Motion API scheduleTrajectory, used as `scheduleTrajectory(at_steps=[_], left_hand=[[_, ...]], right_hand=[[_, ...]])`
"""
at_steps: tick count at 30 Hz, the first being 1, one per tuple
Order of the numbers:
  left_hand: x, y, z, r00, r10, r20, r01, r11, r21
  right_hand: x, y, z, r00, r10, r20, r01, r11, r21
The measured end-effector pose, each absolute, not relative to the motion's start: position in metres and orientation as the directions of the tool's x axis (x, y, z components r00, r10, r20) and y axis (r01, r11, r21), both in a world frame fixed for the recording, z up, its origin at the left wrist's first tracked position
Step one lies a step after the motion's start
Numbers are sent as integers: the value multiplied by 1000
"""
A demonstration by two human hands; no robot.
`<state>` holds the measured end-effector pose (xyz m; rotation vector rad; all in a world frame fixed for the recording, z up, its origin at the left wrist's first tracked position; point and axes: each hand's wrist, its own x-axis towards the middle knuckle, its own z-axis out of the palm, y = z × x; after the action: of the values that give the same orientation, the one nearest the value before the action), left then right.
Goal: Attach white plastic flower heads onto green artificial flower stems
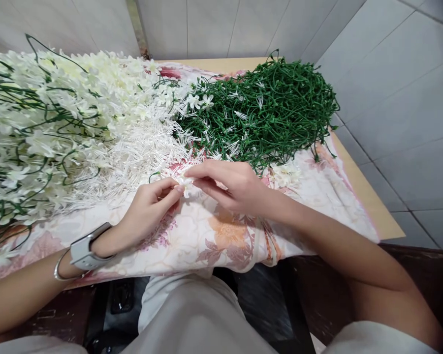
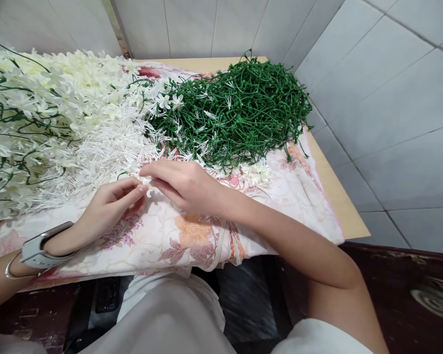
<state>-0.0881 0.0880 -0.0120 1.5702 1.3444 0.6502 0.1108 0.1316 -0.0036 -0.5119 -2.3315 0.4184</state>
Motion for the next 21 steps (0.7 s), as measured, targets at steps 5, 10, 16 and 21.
scheduleTrajectory(at_steps=[5,10,16,21], left_hand=[[-88,88,-16,256,958,-128,497,-17,868],[-88,85,-13,294,951,-92,550,-89,830],[-88,85,-15,329,942,-68,564,-138,814],[-88,85,-16,346,936,-61,578,-161,800]], right_hand=[[109,129,-4,-713,542,445,300,809,-506],[107,131,-11,-732,529,429,347,832,-433],[106,129,-14,-705,525,477,381,847,-370],[106,129,-16,-742,474,474,375,880,-293]])
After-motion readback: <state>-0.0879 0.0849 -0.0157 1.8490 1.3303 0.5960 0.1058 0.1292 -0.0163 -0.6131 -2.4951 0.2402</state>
